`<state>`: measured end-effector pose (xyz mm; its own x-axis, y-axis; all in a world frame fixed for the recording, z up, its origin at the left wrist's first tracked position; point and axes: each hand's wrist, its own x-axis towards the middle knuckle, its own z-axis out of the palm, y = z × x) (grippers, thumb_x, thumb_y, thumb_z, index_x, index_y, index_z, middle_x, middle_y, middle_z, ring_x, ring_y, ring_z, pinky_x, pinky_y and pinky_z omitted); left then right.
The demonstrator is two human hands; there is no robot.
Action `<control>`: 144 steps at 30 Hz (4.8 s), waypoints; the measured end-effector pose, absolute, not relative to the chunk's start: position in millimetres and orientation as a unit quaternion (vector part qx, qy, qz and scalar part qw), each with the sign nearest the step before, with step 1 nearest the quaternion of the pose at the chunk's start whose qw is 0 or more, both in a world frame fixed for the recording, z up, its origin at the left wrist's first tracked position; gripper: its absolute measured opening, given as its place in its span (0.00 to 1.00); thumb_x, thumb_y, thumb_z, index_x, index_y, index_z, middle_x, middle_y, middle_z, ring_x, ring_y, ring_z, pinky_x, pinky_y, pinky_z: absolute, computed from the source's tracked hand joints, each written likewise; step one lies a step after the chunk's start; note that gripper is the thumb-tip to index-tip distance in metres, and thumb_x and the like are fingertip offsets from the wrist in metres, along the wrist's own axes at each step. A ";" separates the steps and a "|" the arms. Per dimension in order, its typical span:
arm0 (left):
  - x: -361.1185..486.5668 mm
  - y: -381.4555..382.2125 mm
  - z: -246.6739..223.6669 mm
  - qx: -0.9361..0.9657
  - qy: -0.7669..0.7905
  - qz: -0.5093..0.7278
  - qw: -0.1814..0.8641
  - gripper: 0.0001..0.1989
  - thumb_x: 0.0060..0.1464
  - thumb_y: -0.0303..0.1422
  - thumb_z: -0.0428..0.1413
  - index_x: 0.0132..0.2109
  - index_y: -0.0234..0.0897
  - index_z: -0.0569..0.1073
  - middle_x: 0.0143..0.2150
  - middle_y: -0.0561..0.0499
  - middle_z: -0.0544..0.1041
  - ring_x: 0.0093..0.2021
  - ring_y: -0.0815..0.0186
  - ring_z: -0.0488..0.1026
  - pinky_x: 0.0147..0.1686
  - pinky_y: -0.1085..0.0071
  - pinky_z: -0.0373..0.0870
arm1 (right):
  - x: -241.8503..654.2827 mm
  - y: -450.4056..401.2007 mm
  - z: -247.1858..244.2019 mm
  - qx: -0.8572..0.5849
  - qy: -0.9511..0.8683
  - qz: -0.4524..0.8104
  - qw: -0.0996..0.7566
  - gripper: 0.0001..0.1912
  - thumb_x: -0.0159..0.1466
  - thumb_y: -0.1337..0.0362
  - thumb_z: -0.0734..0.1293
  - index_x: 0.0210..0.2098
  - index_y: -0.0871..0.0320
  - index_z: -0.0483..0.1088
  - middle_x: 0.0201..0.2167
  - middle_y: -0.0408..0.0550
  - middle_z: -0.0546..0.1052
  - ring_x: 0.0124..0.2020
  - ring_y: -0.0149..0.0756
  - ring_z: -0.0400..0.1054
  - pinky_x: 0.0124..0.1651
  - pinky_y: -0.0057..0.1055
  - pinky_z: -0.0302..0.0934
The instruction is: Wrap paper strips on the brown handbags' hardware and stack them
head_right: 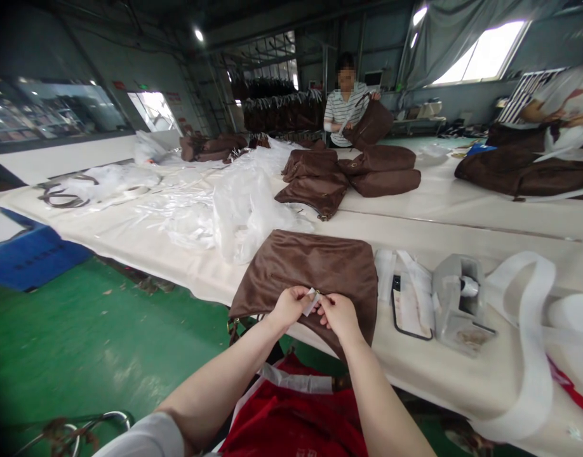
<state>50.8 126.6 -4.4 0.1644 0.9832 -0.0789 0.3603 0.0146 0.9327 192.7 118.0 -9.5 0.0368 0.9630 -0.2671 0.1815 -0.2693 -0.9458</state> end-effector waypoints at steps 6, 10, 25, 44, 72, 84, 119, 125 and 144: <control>47.6 120.9 7.9 0.652 0.562 0.353 0.367 0.11 0.55 0.31 0.51 0.30 0.37 0.77 0.29 0.50 0.78 0.32 0.65 0.74 0.36 0.71 0.68 | 178.5 120.7 -7.8 -0.590 -0.413 0.531 0.446 0.10 0.54 0.59 0.67 0.24 0.60 0.70 0.17 0.42 0.71 0.12 0.25 0.59 0.11 0.20 0.48; 46.1 117.4 9.9 0.687 0.572 0.348 0.284 0.10 0.53 0.27 0.51 0.32 0.39 0.78 0.32 0.48 0.77 0.37 0.63 0.72 0.42 0.69 0.67 | 176.4 119.6 -6.4 -0.567 -0.387 0.551 0.474 0.15 0.54 0.54 0.66 0.26 0.62 0.71 0.16 0.42 0.70 0.10 0.24 0.56 0.11 0.21 0.43; 42.7 126.9 10.1 0.671 0.574 0.302 0.359 0.15 0.57 0.30 0.48 0.40 0.33 0.80 0.28 0.52 0.79 0.27 0.69 0.72 0.28 0.77 0.67 | 179.6 117.1 -9.0 -0.559 -0.404 0.576 0.440 0.19 0.49 0.50 0.70 0.20 0.61 0.70 0.16 0.45 0.72 0.10 0.25 0.57 0.10 0.22 0.43; 64.9 96.7 -5.2 0.869 0.453 0.080 -0.181 0.17 0.57 0.23 0.48 0.53 0.20 0.70 0.46 0.33 0.72 0.41 0.58 0.71 0.34 0.66 0.73 | 176.9 119.3 -11.9 -0.557 -0.398 0.561 0.464 0.15 0.52 0.53 0.65 0.18 0.57 0.64 0.08 0.37 0.60 0.10 0.25 0.50 0.13 0.25 0.41; 44.7 139.7 -25.7 0.448 0.517 0.393 0.615 0.24 0.29 0.48 0.67 0.28 0.33 0.71 0.18 0.56 0.71 0.18 0.74 0.64 0.20 0.77 0.59 | 441.6 49.6 44.5 -0.781 -0.424 0.086 0.451 0.14 0.55 0.52 0.65 0.31 0.54 0.77 0.36 0.56 0.79 0.39 0.48 0.73 0.41 0.37 0.63; 45.9 137.4 -26.0 0.463 0.521 0.399 0.596 0.26 0.29 0.52 0.66 0.28 0.34 0.71 0.18 0.56 0.70 0.18 0.73 0.64 0.20 0.76 0.59 | 437.3 40.5 20.9 -0.752 -0.358 0.131 0.538 0.21 0.47 0.46 0.70 0.28 0.57 0.77 0.34 0.52 0.80 0.37 0.46 0.73 0.41 0.36 0.65; 37.9 103.5 -5.6 0.701 0.535 0.384 0.272 0.10 0.55 0.24 0.50 0.42 0.36 0.73 0.41 0.46 0.78 0.44 0.61 0.74 0.50 0.60 0.70 | 192.0 113.6 -4.2 -0.560 -0.491 0.559 0.364 0.09 0.55 0.60 0.67 0.23 0.59 0.67 0.15 0.38 0.69 0.14 0.25 0.60 0.15 0.20 0.51; 38.0 115.6 2.6 0.536 0.518 0.345 0.570 0.08 0.54 0.29 0.54 0.39 0.29 0.75 0.26 0.49 0.76 0.26 0.70 0.73 0.31 0.70 0.75 | 200.1 108.0 -12.2 -0.540 -0.493 0.590 0.342 0.10 0.56 0.59 0.68 0.28 0.61 0.72 0.22 0.43 0.75 0.20 0.28 0.68 0.22 0.23 0.62; 46.2 100.6 -12.0 0.584 0.532 0.439 0.429 0.09 0.54 0.26 0.49 0.39 0.35 0.73 0.28 0.52 0.75 0.26 0.71 0.72 0.30 0.75 0.71 | 187.3 110.4 -8.1 -0.515 -0.377 0.632 0.438 0.14 0.46 0.58 0.72 0.27 0.63 0.74 0.16 0.40 0.69 0.11 0.21 0.52 0.13 0.22 0.36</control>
